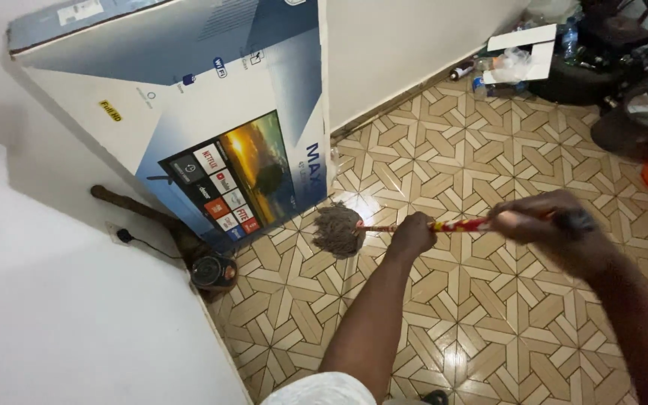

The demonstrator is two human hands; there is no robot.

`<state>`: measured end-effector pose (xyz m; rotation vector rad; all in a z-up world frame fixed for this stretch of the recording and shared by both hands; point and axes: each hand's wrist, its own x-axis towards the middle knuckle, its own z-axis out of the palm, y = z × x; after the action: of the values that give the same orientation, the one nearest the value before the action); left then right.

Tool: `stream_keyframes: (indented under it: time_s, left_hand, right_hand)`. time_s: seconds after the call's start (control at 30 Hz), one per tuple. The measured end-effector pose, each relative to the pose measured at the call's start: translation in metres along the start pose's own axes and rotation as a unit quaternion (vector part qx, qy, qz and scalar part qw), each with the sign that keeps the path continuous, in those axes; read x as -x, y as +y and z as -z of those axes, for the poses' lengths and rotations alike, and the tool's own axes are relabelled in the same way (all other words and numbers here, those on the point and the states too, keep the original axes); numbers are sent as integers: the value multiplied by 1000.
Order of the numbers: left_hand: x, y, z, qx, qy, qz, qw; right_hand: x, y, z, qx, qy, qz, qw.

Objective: The recorder is mopping the tiled floor and using a spin mop bucket to rinse and wring the mop.

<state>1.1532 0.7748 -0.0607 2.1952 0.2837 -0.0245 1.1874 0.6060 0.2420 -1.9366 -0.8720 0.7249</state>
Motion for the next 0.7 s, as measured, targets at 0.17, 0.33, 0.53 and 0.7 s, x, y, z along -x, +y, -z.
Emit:
stream_keyframes:
  time_s: [0.17,0.33,0.53,0.7]
  left_hand:
    - [24,14,19,28,-35,79,996]
    - [56,-22,31,14,-3,117,993]
    - [123,-64,66,-12,8,201,979]
    - [173,-104,64,-47,-18,258,965]
  right_hand:
    - [-3,22,18,-115,6,48,992]
    - [-25,8,-3,-231,-53,84,968]
    - [-52,33,-56,-319,-123,104,934]
    - [-52,45,-102,-32,-85,145,985]
